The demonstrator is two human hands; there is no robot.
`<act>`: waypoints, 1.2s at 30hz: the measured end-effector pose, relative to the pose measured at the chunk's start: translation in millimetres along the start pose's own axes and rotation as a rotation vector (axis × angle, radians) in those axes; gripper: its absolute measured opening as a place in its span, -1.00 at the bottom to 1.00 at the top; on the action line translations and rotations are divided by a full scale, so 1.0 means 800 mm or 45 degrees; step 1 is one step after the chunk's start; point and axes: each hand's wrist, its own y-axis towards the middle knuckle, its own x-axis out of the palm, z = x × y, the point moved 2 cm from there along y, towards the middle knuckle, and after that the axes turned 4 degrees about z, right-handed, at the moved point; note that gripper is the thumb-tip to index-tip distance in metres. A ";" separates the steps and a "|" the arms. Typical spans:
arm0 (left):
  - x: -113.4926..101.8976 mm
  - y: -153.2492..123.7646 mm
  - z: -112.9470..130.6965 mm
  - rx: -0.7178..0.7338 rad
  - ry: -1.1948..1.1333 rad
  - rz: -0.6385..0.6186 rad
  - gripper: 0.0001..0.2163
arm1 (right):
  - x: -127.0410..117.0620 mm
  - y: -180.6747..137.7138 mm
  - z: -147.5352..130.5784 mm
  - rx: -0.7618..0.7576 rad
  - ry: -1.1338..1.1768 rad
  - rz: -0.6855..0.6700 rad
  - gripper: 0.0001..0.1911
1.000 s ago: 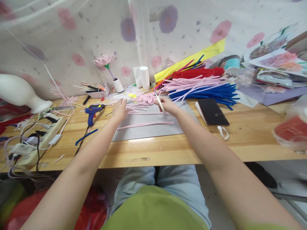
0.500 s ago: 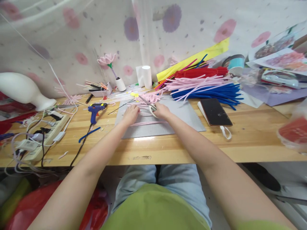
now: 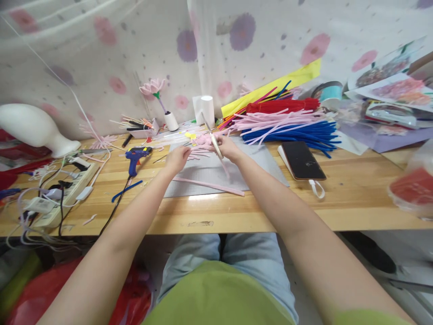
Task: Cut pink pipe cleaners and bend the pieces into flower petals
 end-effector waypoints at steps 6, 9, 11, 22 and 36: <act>-0.006 -0.013 -0.017 -0.326 -0.454 -0.195 -0.82 | -0.009 0.016 0.004 -0.107 0.283 0.316 -0.52; 0.004 -0.025 0.005 -0.579 -1.108 -0.352 -0.86 | 0.000 0.022 0.008 -0.079 0.405 0.488 -0.53; 0.012 -0.031 0.026 -0.658 -1.378 -0.459 -0.91 | 0.008 0.023 0.010 -0.041 0.428 0.595 -0.55; 0.033 -0.036 0.065 -0.761 -1.533 -0.482 -0.91 | 0.037 0.029 0.016 -0.055 0.147 0.653 -0.60; 0.027 -0.043 0.066 -0.681 -1.456 -0.545 -0.97 | 0.052 0.026 0.019 -0.038 0.200 0.755 -0.66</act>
